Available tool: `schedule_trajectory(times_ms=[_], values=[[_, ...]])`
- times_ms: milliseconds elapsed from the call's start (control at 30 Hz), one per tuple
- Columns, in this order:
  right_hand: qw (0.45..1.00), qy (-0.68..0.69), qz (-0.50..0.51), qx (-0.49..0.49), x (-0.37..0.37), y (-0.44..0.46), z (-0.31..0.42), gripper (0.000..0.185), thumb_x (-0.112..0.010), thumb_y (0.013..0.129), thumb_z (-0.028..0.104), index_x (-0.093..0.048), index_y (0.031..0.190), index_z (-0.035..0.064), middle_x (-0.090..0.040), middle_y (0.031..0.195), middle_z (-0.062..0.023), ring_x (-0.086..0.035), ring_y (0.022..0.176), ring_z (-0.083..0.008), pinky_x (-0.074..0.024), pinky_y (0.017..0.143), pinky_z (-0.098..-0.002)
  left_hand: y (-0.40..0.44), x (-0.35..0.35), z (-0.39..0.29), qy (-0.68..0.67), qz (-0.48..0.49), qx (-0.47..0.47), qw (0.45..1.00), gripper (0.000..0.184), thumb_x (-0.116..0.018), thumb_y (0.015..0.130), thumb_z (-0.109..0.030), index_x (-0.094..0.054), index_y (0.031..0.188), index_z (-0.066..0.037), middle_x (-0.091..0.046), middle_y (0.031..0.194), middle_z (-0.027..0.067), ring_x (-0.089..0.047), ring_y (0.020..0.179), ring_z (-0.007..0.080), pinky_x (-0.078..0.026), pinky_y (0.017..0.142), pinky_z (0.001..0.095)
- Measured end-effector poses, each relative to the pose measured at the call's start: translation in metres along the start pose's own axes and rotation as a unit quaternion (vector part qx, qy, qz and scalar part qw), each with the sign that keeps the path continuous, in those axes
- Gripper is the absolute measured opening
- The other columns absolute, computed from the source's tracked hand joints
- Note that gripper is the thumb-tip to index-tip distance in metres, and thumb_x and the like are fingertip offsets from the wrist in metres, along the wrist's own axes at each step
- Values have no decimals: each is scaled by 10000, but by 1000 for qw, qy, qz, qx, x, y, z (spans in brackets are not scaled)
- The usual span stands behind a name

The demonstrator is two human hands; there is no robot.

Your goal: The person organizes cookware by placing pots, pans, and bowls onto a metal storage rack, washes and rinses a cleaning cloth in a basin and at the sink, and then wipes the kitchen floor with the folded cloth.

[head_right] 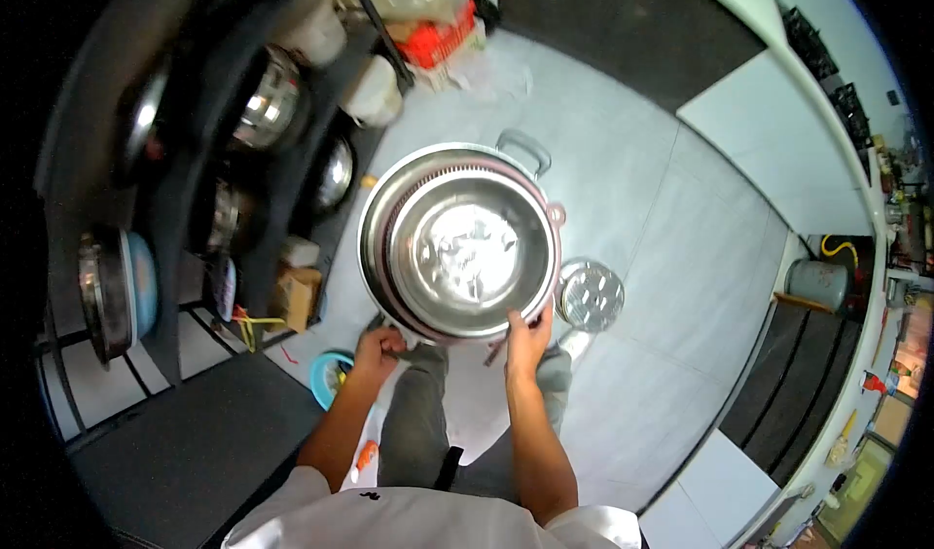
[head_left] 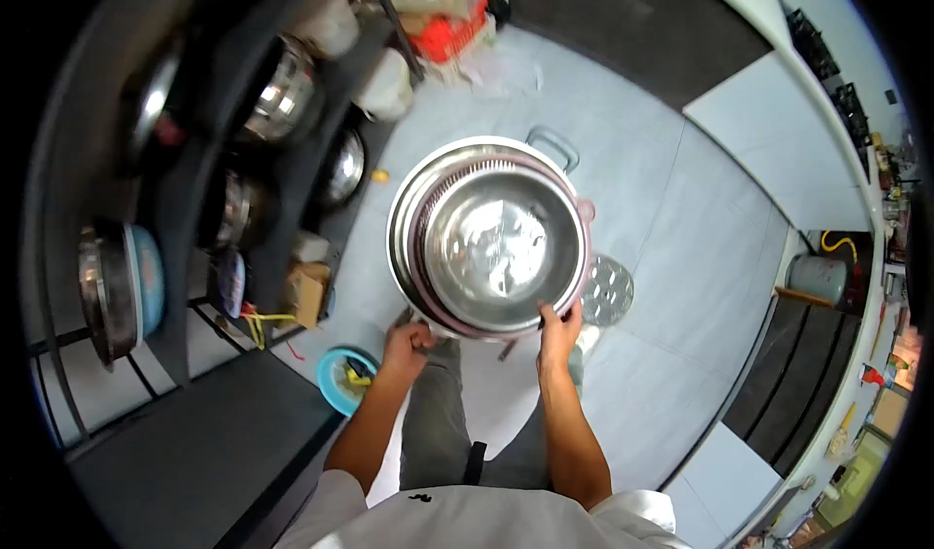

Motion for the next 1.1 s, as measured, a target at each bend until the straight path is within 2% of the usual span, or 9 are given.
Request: schedule_trajectory(times_ms=[67,133,200,233,333,367,500,833,1100], values=[[999,2,-26,-20,-34,-56,36,602,-654,787,-6,-477,1362,10,-589,1192,-109,-569,1102,-211,-434,973,-323,-55,0,-45,-8,-2,-1,1000,219,-501,834,53,-477,637,-39,-366,583,26,-396,564,193,-410,626,350],[996,-28,-26,82,-50,-75,25,591,-651,777,-4,-476,1341,4,-590,1176,-112,-580,1085,-226,-442,965,-321,-82,27,-78,20,-5,-26,999,230,-518,839,54,-476,634,-41,-378,590,36,-412,571,203,-437,649,384],[993,-24,-36,110,-78,-118,47,584,-642,766,-12,-476,1326,-2,-591,1171,-112,-590,1030,-219,-453,935,-306,-138,19,-121,18,24,-60,998,88,-547,820,73,-534,765,5,-413,605,49,-441,589,190,-457,659,386],[994,-31,-28,97,-92,-140,70,579,-636,762,-16,-478,1318,-3,-592,1160,-112,-591,1009,-215,-457,921,-302,-153,20,-139,2,34,-65,997,146,-563,797,93,-568,938,54,-473,653,67,-466,604,183,-462,649,380],[994,-21,16,108,-110,-175,107,542,-631,759,-4,-485,1282,-7,-598,1110,-112,-590,965,-204,-465,895,-306,-221,-7,-182,3,44,-123,991,261,-584,781,86,-604,1038,43,-538,764,44,-461,583,146,-492,619,364],[994,-25,21,106,-115,-189,126,530,-632,760,1,-488,1270,-7,-600,1099,-111,-590,958,-202,-465,892,-308,-234,-7,-190,44,70,-158,984,348,-580,807,67,-601,1154,54,-625,906,71,-579,695,153,-542,699,355],[985,-28,30,169,-131,-214,158,449,-623,766,33,-520,1201,-3,-603,1026,-91,-569,878,-189,-464,835,-319,-301,-26,-226,144,84,-217,962,498,-556,849,34,-523,1343,81,-678,1146,164,-693,1024,255,-579,856,364],[962,52,148,223,-141,-253,287,436,-608,776,-35,-504,1200,-34,-594,1056,-110,-592,927,-180,-460,874,-294,-394,-79,-242,87,76,-333,936,486,-609,833,43,-532,1306,122,-700,1069,176,-726,893,240,-595,762,310],[902,147,325,243,-204,-287,419,452,-712,890,109,-513,1268,-37,-602,1144,-127,-610,1017,-186,-467,909,-296,-485,-149,-309,63,99,-438,891,378,-581,818,35,-586,1190,100,-705,956,141,-731,872,239,-615,784,321]])
Point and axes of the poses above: each hand's wrist, its own y-axis towards the middle knuckle, its own x-axis out of the back of the hand, z = x × y, the point moved 5 cm from there along y, towards the middle knuckle
